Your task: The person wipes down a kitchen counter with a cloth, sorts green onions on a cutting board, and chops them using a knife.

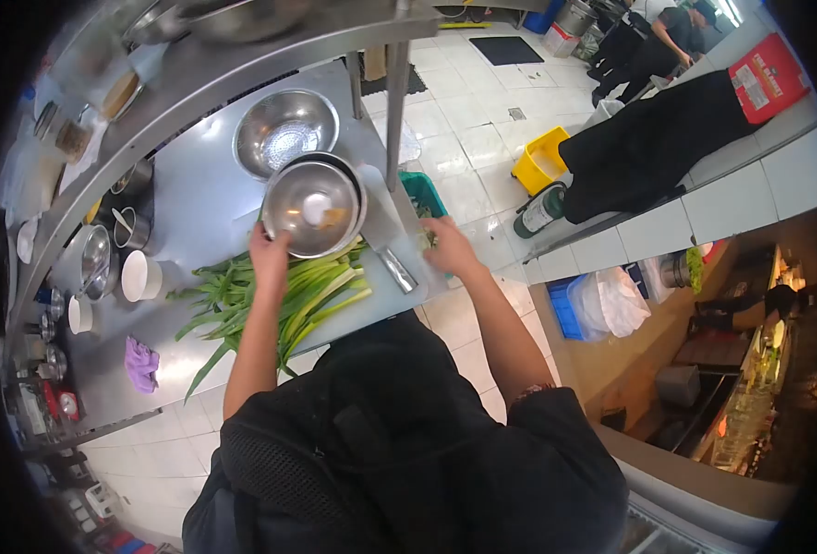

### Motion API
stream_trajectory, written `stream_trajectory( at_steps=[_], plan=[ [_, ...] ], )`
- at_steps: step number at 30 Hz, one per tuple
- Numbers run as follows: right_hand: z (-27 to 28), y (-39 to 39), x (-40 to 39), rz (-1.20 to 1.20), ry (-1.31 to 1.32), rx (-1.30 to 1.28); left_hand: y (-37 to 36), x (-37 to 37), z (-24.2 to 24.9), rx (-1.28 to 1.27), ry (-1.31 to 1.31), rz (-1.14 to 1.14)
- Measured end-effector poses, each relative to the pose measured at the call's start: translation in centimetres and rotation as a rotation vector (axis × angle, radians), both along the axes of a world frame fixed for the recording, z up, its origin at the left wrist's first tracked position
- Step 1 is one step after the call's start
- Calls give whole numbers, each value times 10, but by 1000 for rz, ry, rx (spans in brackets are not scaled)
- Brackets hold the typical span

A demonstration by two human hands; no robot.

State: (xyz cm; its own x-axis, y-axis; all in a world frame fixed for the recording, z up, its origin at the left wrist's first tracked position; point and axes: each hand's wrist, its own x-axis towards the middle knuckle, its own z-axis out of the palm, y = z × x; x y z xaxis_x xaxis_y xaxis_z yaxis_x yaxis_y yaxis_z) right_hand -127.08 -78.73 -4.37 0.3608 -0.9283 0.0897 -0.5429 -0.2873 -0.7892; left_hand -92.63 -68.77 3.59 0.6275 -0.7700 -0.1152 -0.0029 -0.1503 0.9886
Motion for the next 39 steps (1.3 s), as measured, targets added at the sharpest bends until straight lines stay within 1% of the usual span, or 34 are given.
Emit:
stream_trajectory(
  at_steps=[1,2,3,4,5,7,8,9,10,11,12,13,14,15,16,17,18,19,20,21,22,23,24,25,26,27,28,29,31,33,35,36,37,39],
  plan=[
    [-4,-1,2,40,17,-49,-4,-20,-2,41,62,-37],
    [-10,-3,4,78,33,-100,-7,-34,-6,27,45,-84],
    [-22,-13,4,37,-7,-7,-8,-53,2,38,36,-92],
    [-33,-24,2,-1,-48,87,-7,-71,11,26,98,-84],
    [-37,-32,2,-3,-58,99,-6,-85,17,14,159,-73],
    [-41,-46,2,-198,-42,24,-8,-96,4,54,134,-60],
    [-43,-52,-4,-192,-51,30,-10,-101,-1,29,-49,-63],
    [-45,-58,-11,-159,-22,-144,-11,-103,-7,5,-230,-59],
    [-48,-61,-14,-119,7,-316,-10,-103,-13,15,-234,-42],
    [-30,-59,-16,-93,3,-310,-10,-106,-10,-12,-407,-40],
    [12,-50,-19,-41,-333,147,-8,-112,-7,-32,-576,-35],
    [43,-39,-22,4,-645,625,-5,-120,3,-10,-566,-8],
    [55,-33,-25,84,-684,675,-7,-130,19,76,-535,-49],
    [58,-30,-22,105,-670,683,-12,-138,27,149,-504,-92],
    [61,-26,-16,139,-658,531,-17,-145,24,82,-526,-99],
    [63,-24,-13,168,-651,374,-20,-154,22,77,-527,-88],
    [51,-27,-14,146,-624,424,-25,-162,21,67,-547,-102],
    [34,-34,-17,160,-625,419,-29,-166,22,59,-566,-113],
    [13,-41,-22,27,-617,537,-28,-167,30,202,-533,-204],
    [12,-46,-24,-104,-600,655,-27,-168,25,203,-531,-182],
    [11,-51,-27,-197,-627,559,-25,-169,15,82,-437,-186],
    [24,-52,-29,-289,-650,466,-22,-169,9,-38,-343,-185],
    [35,-56,-33,-328,-560,213,-13,-160,7,-3,-355,-268],
    [41,-61,-35,-365,-471,-40,-2,-155,6,8,-349,-246],
    [36,-67,-34,-351,-467,-29,11,-152,5,-12,-335,-204],
    [26,-72,-33,-422,-308,-266,24,-149,4,-33,-324,-168],
    [16,-75,-30,-490,-147,-504,38,-144,-3,-29,-238,-136],
    [9,-71,-23,-486,-152,-500,52,-139,-8,-25,-243,-131],
    [-1,-58,-6,-122,56,-440,80,-132,-15,-10,-150,-14],
    [-3,-59,-5,-100,65,-428,106,-126,-9,27,-143,20],
    [-2,-62,-7,-278,-10,-452,130,-120,-7,62,-132,53],
    [1,-57,-3,-331,-18,-461,138,-115,-7,81,-113,90],
    [3,-53,2,-327,-18,-471,144,-112,-9,96,-94,122],
    [10,-41,9,-76,110,-456,148,-109,-5,86,-85,137]
  ],
)
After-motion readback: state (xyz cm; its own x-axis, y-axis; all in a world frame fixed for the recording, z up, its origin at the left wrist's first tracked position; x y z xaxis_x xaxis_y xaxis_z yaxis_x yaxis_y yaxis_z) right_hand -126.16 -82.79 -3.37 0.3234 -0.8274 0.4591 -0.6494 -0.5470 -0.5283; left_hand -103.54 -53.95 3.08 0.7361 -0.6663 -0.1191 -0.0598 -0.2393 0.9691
